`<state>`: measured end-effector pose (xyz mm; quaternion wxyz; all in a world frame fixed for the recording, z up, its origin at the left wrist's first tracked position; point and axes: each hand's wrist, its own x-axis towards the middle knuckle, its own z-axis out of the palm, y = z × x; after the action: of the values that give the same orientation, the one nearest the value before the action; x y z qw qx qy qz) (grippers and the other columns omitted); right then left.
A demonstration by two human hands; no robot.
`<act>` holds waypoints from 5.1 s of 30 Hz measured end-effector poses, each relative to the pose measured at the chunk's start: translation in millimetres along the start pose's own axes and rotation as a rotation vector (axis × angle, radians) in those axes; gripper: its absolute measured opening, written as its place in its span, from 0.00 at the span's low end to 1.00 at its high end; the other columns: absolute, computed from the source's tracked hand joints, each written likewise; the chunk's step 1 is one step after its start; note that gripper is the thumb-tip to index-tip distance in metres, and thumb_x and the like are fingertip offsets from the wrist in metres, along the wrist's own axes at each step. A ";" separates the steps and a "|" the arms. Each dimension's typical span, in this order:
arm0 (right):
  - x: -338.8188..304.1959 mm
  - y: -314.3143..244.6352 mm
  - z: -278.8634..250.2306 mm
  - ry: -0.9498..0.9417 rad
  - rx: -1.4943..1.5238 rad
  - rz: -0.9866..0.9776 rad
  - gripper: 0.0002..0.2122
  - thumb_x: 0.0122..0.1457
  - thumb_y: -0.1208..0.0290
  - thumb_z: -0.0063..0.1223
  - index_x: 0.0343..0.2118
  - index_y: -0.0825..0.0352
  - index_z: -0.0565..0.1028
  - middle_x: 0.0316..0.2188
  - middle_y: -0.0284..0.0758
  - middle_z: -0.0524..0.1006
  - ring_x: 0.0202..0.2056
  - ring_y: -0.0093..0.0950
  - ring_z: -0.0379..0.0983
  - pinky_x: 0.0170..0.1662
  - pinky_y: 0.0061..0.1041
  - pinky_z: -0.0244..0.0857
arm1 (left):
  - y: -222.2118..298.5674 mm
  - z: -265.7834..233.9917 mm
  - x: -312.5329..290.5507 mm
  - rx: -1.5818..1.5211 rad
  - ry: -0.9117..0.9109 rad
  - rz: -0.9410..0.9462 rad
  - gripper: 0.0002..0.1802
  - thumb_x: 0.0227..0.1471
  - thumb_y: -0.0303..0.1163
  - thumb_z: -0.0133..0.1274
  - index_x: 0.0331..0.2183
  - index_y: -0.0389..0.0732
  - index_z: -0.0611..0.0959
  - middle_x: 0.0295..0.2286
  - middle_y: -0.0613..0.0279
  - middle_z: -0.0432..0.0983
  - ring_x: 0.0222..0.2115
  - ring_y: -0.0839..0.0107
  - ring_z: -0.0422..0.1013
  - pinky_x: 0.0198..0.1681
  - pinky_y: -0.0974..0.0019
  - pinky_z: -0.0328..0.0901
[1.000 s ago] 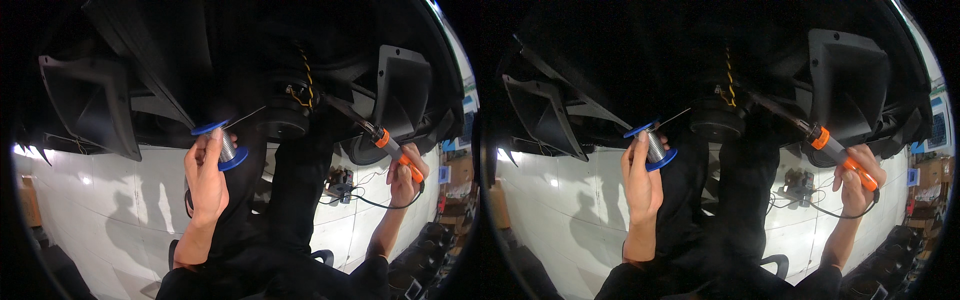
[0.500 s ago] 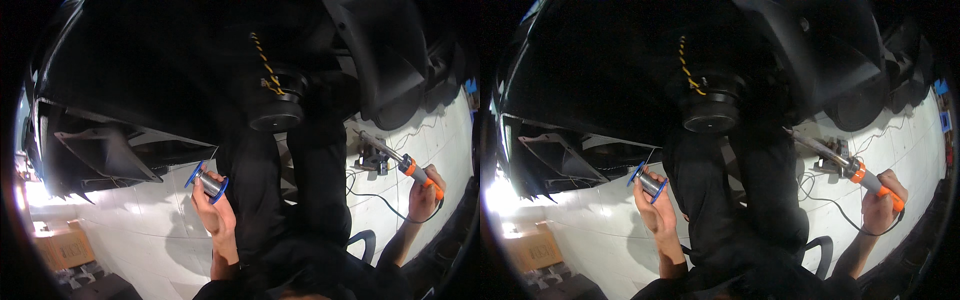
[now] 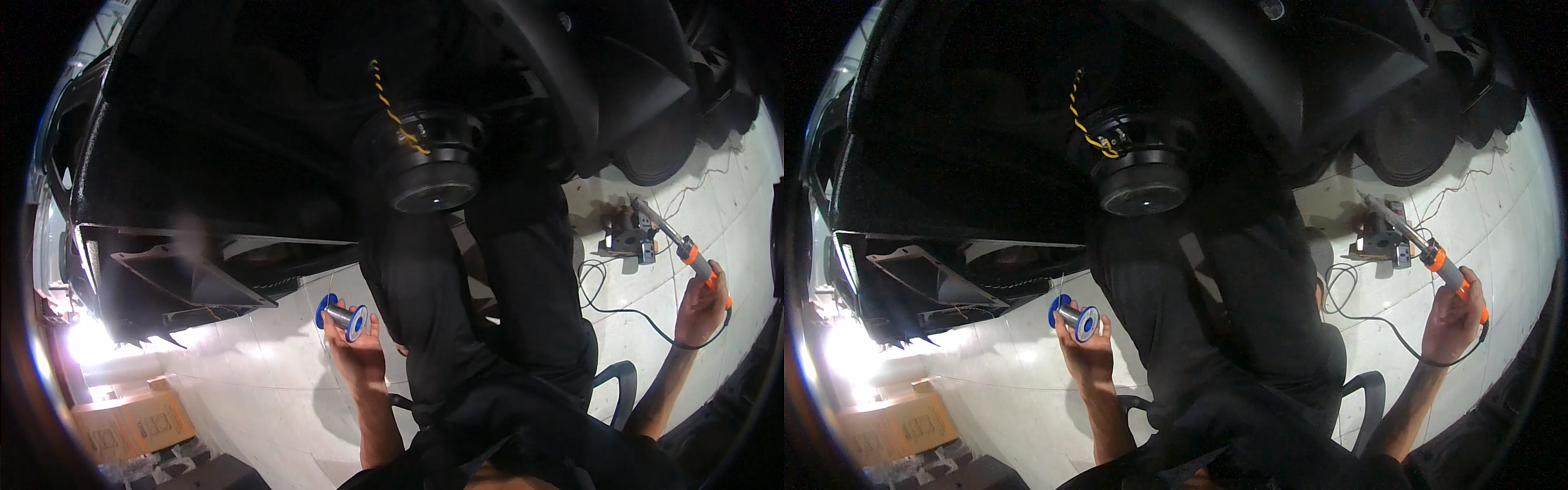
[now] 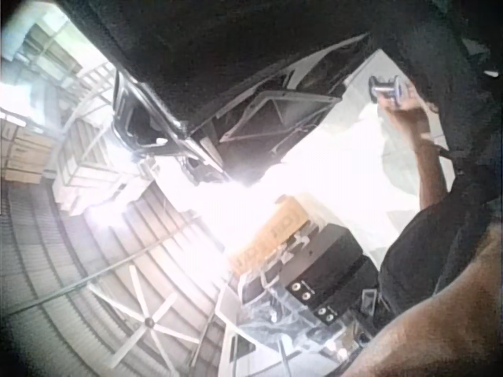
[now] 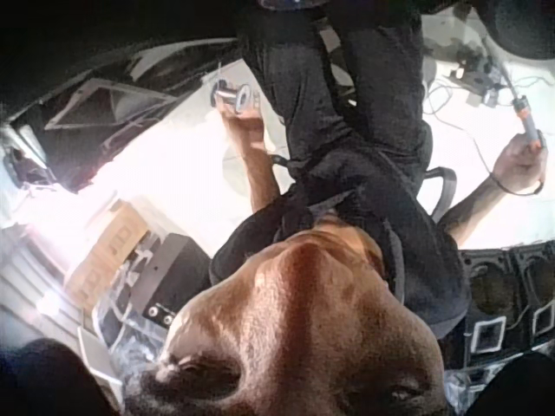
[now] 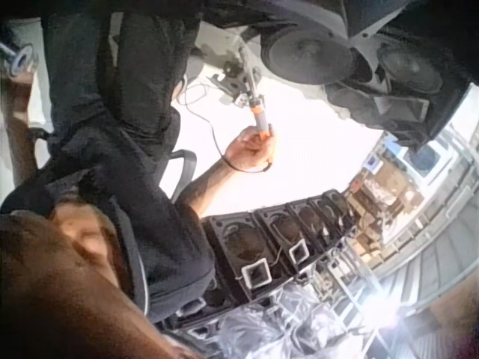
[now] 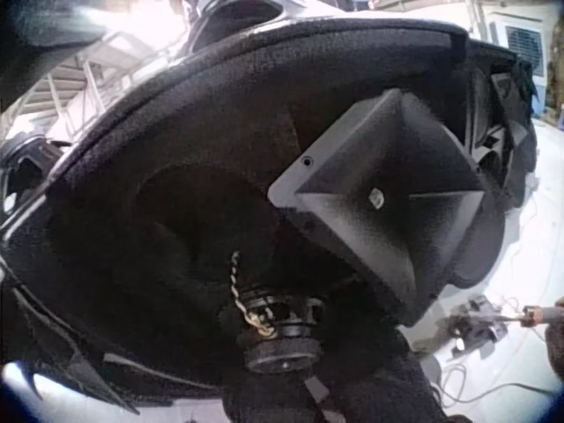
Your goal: The person installs a speaker into a vehicle chassis. They connect wires to the speaker terminals, solder the connections using a soldering iron and solder wire, and then fit the speaker into the mounting cavity.
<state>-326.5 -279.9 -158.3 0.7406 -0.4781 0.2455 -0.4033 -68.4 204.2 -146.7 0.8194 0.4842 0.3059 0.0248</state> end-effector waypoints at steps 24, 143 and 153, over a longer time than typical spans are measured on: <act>-16.4 40.1 6.0 0.567 -0.707 -0.014 0.17 0.58 0.64 0.58 0.38 0.77 0.81 0.20 0.34 0.75 0.17 0.18 0.66 0.18 0.17 0.56 | -94.3 -154.8 200.8 0.338 0.216 -0.476 0.24 0.65 0.45 0.40 0.53 0.40 0.77 0.51 0.52 0.75 0.50 0.54 0.72 0.54 0.45 0.69; -101.7 -25.4 184.5 -0.574 -1.170 -1.030 0.21 0.47 0.90 0.54 0.48 0.74 0.73 0.28 0.44 0.80 0.24 0.35 0.78 0.27 0.25 0.70 | -20.4 171.0 -30.6 0.917 -0.308 1.117 0.60 0.32 0.45 0.74 0.62 0.39 0.60 0.48 0.43 0.57 0.50 0.48 0.62 0.48 0.51 0.68; -109.4 -59.5 181.3 -0.530 -1.071 -1.036 0.27 0.51 0.90 0.46 0.56 0.66 0.65 0.32 0.43 0.78 0.24 0.33 0.75 0.31 0.27 0.69 | 23.1 156.3 -70.6 0.097 -0.816 0.052 0.41 0.45 0.43 0.55 0.59 0.38 0.67 0.49 0.53 0.69 0.52 0.61 0.67 0.58 0.57 0.62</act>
<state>-272.8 -109.4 -30.2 0.1614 -0.9032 -0.0325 -0.3965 -37.7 71.0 -40.6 0.8488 0.4997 -0.0558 -0.1632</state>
